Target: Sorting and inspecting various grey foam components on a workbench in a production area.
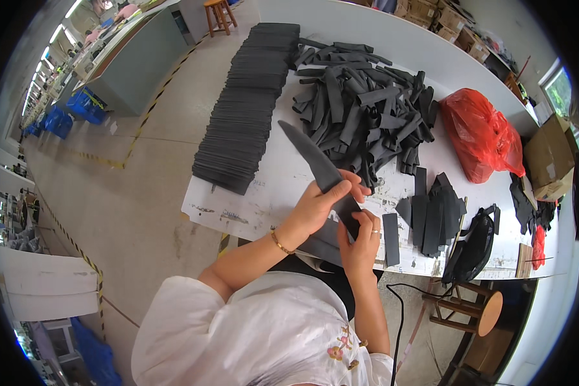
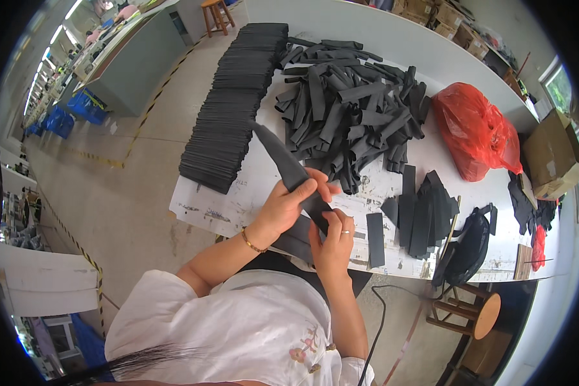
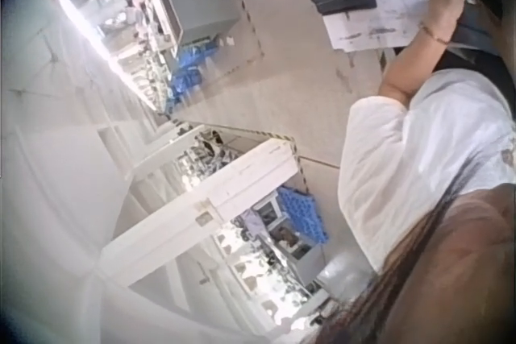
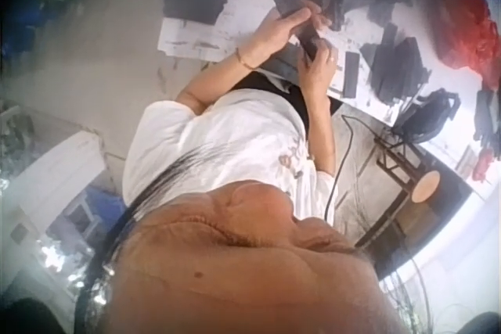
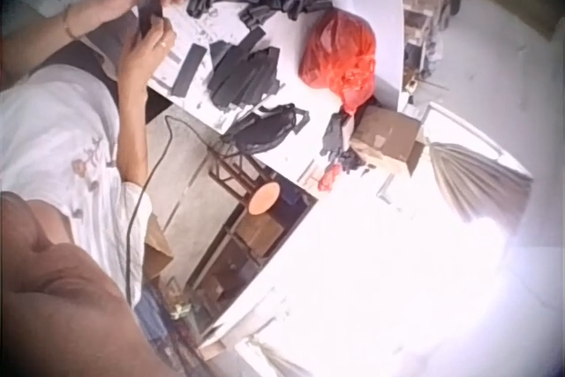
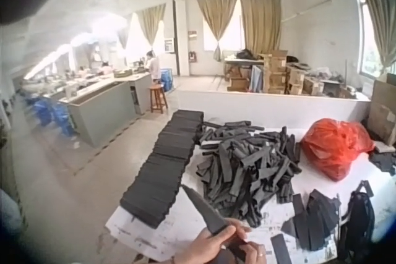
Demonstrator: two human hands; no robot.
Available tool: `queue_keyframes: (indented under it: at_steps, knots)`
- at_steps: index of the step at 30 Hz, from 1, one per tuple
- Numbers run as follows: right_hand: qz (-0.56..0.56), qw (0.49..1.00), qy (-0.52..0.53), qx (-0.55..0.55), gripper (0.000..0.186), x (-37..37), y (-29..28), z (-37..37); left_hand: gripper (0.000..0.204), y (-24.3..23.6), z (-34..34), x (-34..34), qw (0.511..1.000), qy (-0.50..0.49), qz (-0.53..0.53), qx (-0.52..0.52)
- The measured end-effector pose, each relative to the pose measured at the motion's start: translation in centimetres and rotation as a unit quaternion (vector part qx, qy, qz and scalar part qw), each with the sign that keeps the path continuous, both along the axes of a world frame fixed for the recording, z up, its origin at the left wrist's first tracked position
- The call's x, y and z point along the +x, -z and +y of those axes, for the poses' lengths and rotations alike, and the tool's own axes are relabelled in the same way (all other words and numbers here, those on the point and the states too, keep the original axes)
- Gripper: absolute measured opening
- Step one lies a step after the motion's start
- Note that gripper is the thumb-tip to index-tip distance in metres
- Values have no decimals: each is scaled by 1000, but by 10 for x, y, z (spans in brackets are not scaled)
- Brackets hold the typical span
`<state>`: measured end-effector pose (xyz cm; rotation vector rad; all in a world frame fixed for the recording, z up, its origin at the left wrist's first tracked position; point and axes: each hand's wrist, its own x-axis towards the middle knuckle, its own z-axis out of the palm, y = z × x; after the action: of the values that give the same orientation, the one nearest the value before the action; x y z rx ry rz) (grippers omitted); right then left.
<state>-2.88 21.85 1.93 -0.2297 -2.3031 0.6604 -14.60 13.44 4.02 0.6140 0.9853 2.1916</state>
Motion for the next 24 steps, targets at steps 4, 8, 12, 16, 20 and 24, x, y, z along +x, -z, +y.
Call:
queue_keyframes:
  at_steps: [4,8,12,16,20,24]
  knots:
    - [13,998,-53,-36,41,-6,-2,4,20,11,10,12,998,17,-43,49]
    - [-9,998,-60,-19,39,-10,-16,2,22,13,7,14,996,4,-78,39]
    - [-59,995,-54,-63,34,12,-7,6,21,4,2,4,995,-11,-96,21]
    - [-19,995,-89,-39,22,-1,-12,13,22,14,6,15,988,5,-147,42]
    - [-20,992,-103,-66,21,-5,-6,12,22,20,5,19,977,12,-210,35]
    - [-70,991,-71,-91,19,5,-4,14,25,15,-2,7,981,11,-195,16]
